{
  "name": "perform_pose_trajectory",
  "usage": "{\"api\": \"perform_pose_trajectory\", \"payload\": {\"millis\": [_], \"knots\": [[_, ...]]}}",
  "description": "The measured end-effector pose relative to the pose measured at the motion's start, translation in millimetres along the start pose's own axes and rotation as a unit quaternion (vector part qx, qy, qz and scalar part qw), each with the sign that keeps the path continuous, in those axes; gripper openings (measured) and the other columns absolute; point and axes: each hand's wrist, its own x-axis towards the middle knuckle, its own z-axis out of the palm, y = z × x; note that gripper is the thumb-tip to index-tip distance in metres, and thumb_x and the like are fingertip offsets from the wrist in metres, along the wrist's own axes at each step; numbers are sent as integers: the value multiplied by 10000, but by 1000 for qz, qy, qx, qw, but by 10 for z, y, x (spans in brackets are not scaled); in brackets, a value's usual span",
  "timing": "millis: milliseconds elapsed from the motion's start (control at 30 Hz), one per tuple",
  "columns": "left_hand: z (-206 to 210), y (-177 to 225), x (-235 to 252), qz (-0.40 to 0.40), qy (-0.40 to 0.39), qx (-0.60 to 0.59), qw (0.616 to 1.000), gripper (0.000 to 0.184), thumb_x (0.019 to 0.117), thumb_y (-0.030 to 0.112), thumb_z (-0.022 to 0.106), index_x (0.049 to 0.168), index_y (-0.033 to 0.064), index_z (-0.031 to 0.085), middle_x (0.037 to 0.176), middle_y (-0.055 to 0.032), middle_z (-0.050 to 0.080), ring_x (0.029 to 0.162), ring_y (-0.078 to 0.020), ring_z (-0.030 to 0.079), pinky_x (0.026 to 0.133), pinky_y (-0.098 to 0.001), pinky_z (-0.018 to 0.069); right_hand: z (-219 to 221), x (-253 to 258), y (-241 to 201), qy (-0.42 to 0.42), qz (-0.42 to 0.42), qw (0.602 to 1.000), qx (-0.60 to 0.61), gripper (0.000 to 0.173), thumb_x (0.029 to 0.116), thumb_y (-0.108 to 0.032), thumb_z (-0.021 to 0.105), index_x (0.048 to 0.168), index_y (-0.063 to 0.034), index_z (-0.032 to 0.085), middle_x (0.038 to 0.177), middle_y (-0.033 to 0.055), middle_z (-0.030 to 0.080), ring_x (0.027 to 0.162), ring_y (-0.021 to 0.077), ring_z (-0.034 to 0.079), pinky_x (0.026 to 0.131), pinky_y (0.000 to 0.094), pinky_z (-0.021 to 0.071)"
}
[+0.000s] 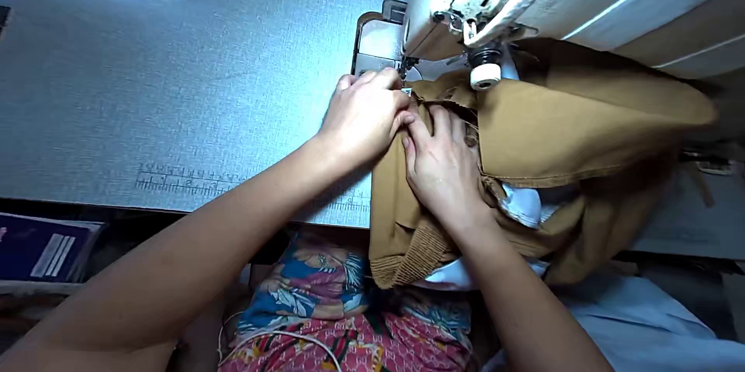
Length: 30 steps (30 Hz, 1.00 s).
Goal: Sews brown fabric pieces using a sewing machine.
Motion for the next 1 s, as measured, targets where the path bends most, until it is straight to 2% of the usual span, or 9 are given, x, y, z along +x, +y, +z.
{"api": "perform_pose_trajectory", "payload": {"millis": [133, 300, 533, 633, 700, 733, 800, 867, 1000], "knots": [[76, -81, 17, -1, -35, 16, 999, 281, 977, 252, 689, 1165, 55, 760, 1303, -204, 642, 1238, -403, 601, 974, -673, 430, -10, 71, 74, -5, 17, 999, 43, 527, 1010, -174, 544, 1516, -41, 478, 1437, 254, 528, 1340, 464, 485, 970, 578, 470], [23, -100, 29, -34, -79, 19, 996, 374, 962, 306, 713, 1271, 96, 714, 1472, -170, 550, 1387, -378, 502, 1084, -758, 271, -83, 234, 36, -59, 34, 997, 33, 555, 1011, -178, 480, 1565, -149, 451, 1463, 273, 478, 1344, 502, 436, 977, 600, 433], [-63, -91, 174, -70, -98, 13, 993, 631, 897, 298, 796, 1352, -6, 484, 1300, -219, 614, 1302, -405, 559, 1091, -762, 252, -104, 346, 23, -91, 44, 994, 30, 559, 1048, -185, 444, 1601, -143, 375, 1574, 267, 362, 1451, 498, 318, 1063, 602, 378], [-78, -121, 161, -80, -119, 9, 990, 740, 892, 346, 798, 1448, 24, 429, 1510, -229, 469, 1463, -409, 397, 1113, -779, 197, -136, 398, 46, -126, 33, 991, 33, 559, 1076, -181, 394, 1625, -124, 307, 1632, 257, 279, 1493, 491, 250, 1154, 577, 311], [-78, -82, 18, -74, -105, 24, 991, 903, 831, 432, 832, 1530, 57, 401, 1650, -235, 282, 1548, -438, 216, 1129, -787, 160, -210, 389, 63, -163, 24, 986, 28, 558, 1093, -182, 393, 1631, -95, 272, 1661, 240, 230, 1517, 471, 226, 1176, 557, 310], [-53, -37, -116, -55, -86, 30, 994, 928, 792, 468, 848, 1522, 63, 443, 1657, -238, 272, 1548, -454, 203, 1124, -796, 166, -274, 332, 42, -185, 25, 982, 18, 556, 1101, -193, 408, 1628, -78, 271, 1670, 223, 224, 1528, 446, 230, 1175, 544, 337], [48, 57, -443, -4, -47, 39, 998, 792, 788, 508, 817, 1423, 93, 589, 1616, -240, 361, 1524, -487, 250, 1109, -813, 194, -372, 101, -41, -177, 15, 984, -17, 534, 1087, -188, 473, 1576, -4, 364, 1631, 245, 323, 1488, 449, 332, 1128, 563, 379], [179, 99, -707, 31, -17, 51, 998, 582, 875, 490, 697, 1330, 127, 686, 1539, -227, 476, 1483, -502, 330, 1077, -821, 224, -359, -138, -131, -137, 15, 989, -47, 513, 1074, -179, 502, 1536, 27, 421, 1543, 280, 438, 1387, 461, 465, 1034, 565, 446], [237, 152, -820, 30, -7, 84, 996, 534, 934, 500, 629, 1337, 155, 697, 1500, -223, 520, 1464, -514, 355, 1073, -822, 224, -227, -167, -68, -121, 112, 986, 29, 409, 1100, -139, 387, 1435, 42, 536, 1275, 281, 640, 1131, 430, 664, 899, 534, 540]]}}
